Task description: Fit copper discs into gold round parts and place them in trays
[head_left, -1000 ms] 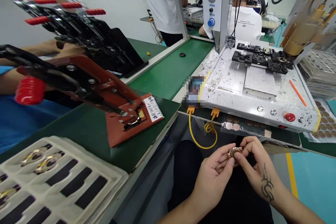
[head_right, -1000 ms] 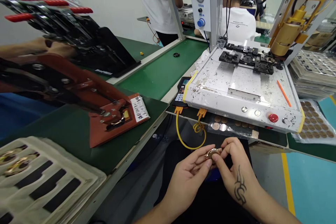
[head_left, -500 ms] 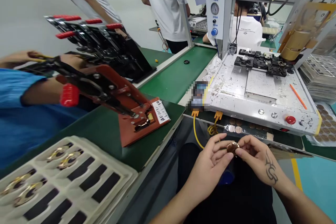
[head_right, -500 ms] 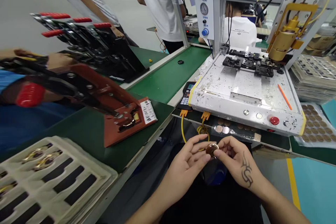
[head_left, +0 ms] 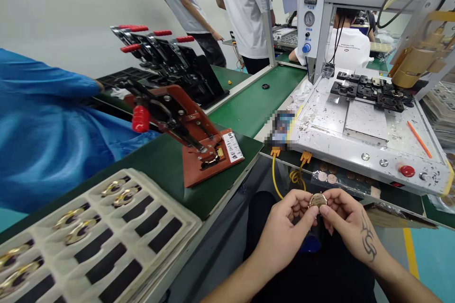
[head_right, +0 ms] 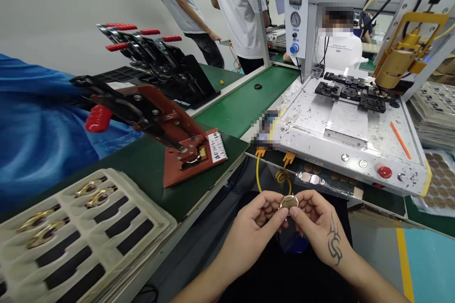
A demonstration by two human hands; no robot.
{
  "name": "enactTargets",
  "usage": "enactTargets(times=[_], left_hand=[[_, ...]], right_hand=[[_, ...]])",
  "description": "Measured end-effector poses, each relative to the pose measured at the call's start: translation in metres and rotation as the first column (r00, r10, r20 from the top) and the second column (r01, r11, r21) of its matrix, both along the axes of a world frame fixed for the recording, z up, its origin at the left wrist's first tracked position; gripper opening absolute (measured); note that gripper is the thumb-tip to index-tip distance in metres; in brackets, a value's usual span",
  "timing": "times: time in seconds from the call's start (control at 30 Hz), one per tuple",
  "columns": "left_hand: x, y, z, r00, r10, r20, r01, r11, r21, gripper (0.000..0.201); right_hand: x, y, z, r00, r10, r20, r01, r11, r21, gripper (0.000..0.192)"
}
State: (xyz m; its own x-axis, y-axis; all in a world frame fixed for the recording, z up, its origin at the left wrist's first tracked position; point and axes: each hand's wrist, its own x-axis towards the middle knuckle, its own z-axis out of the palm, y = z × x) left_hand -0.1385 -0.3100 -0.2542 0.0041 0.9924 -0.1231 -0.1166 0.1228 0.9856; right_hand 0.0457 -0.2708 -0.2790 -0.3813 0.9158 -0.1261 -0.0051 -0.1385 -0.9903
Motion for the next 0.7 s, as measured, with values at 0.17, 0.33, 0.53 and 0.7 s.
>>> enactTargets(times=[0.17,0.33,0.53,0.7], left_hand=[[-0.002,0.0,-0.002,1.0,0.003,-0.021,-0.004,1.0,-0.009,0.018],[-0.012,-0.011,0.01,0.978,0.052,-0.204,-0.037,0.996,0.076,0.012],[-0.108,-0.007,0.091,0.673,0.486,-0.558,-0.211,0.849,0.484,0.018],[-0.202,0.031,0.131,0.439,0.692,-0.573,0.035,0.624,0.781,0.039]], right_hand=[[0.005,0.012,0.012,0.974,0.118,0.192,-0.191,0.887,0.421,0.043],[0.008,0.031,0.016,0.876,0.121,0.466,-0.456,0.518,0.724,0.051],[-0.028,0.061,0.02,0.914,0.071,0.4,-0.392,0.414,0.822,0.042],[-0.058,0.075,0.037,0.939,0.11,0.326,-0.338,0.475,0.812,0.034]])
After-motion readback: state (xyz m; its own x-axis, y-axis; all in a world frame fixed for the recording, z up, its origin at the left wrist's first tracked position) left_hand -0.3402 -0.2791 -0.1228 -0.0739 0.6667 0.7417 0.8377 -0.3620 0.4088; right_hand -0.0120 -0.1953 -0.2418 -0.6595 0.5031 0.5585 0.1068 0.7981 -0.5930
